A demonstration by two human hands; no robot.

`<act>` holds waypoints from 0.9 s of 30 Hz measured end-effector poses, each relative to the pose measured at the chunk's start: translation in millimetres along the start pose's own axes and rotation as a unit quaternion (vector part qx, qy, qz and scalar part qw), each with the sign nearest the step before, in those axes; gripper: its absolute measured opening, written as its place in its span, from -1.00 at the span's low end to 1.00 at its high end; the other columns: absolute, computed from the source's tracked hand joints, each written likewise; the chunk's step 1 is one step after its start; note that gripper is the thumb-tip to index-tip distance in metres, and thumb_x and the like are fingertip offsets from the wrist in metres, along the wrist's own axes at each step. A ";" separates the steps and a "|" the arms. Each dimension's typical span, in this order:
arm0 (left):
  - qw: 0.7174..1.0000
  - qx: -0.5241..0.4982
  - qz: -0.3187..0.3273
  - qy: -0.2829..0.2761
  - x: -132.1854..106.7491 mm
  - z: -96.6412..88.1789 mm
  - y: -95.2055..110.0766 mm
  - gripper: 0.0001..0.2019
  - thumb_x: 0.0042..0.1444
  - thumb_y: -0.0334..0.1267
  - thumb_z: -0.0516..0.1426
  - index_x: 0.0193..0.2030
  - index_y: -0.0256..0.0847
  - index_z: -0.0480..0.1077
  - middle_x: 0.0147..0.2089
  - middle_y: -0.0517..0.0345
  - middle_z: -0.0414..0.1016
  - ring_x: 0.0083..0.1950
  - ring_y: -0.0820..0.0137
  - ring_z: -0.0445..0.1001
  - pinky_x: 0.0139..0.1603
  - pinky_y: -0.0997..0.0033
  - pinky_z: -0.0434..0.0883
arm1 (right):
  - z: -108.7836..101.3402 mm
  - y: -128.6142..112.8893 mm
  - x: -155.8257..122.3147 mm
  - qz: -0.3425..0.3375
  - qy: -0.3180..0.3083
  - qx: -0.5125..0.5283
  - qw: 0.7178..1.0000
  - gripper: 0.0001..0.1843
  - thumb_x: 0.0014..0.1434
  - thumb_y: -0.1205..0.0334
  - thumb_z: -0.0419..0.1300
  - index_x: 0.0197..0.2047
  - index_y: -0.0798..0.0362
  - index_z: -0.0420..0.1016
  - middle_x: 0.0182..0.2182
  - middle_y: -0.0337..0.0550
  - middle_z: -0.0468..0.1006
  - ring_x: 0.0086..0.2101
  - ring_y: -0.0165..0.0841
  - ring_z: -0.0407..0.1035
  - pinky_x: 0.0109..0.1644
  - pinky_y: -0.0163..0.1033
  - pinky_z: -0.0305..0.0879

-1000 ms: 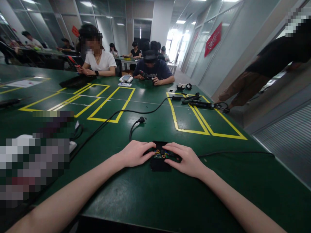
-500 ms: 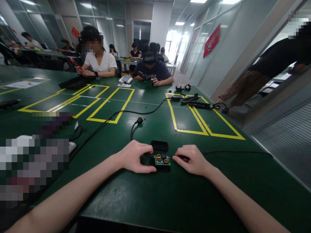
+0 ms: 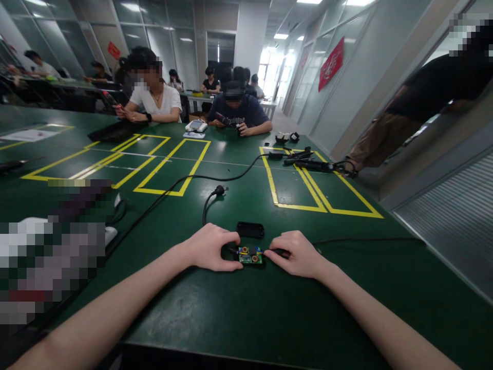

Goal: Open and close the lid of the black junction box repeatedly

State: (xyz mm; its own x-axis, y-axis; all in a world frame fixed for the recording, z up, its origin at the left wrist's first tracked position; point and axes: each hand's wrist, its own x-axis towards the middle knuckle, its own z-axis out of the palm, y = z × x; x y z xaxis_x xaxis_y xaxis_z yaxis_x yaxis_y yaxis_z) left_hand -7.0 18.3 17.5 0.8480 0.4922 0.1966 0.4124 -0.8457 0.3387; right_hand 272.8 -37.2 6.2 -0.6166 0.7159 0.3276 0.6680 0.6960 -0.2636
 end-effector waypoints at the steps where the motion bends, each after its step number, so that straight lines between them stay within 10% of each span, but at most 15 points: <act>1: 1.000 0.003 -0.008 -0.001 0.4 0.5 -0.1 -0.66 0.10 0.05 0.31 -0.17 -0.16 0.48 -0.42 0.25 0.55 -0.46 0.38 0.52 -0.43 0.47 0.22 | 0.0 0.2 0.5 0.003 -0.002 -0.002 1.000 -0.61 0.41 0.15 0.16 -0.47 0.05 0.51 -0.61 -0.22 0.49 -0.56 -0.40 0.36 -0.40 -0.27 0.12; 14: 0.998 0.050 -0.027 0.004 3.8 1.4 -0.3 -0.68 0.13 0.05 0.26 -0.33 -0.17 0.39 -0.44 0.25 0.50 -0.44 0.37 0.50 -0.44 0.45 0.20 | -0.5 2.3 3.8 0.060 -0.032 0.028 0.997 -0.76 0.38 0.15 0.17 -0.26 0.04 0.61 -0.52 -0.20 0.59 -0.55 -0.38 0.43 -0.39 -0.31 0.19; 27: 0.999 0.035 -0.020 -0.006 6.2 2.6 -6.3 -0.86 0.20 -0.38 0.08 -0.36 -0.20 0.42 -0.39 0.21 0.51 -0.42 0.43 0.42 -0.39 0.47 0.19 | 5.9 8.8 3.8 0.050 0.011 0.034 0.998 -0.62 0.45 0.17 0.09 -0.39 0.04 0.57 -0.49 -0.14 0.60 -0.47 -0.36 0.46 -0.35 -0.29 0.22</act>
State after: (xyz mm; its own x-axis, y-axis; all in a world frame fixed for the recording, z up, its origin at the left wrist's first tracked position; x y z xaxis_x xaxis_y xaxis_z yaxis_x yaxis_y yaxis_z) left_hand -3.4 26.1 14.2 0.8339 0.5237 0.1740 0.4677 -0.8380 0.2809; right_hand 273.9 -28.0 -0.3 -0.5385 0.7806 0.3173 0.6954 0.6243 -0.3558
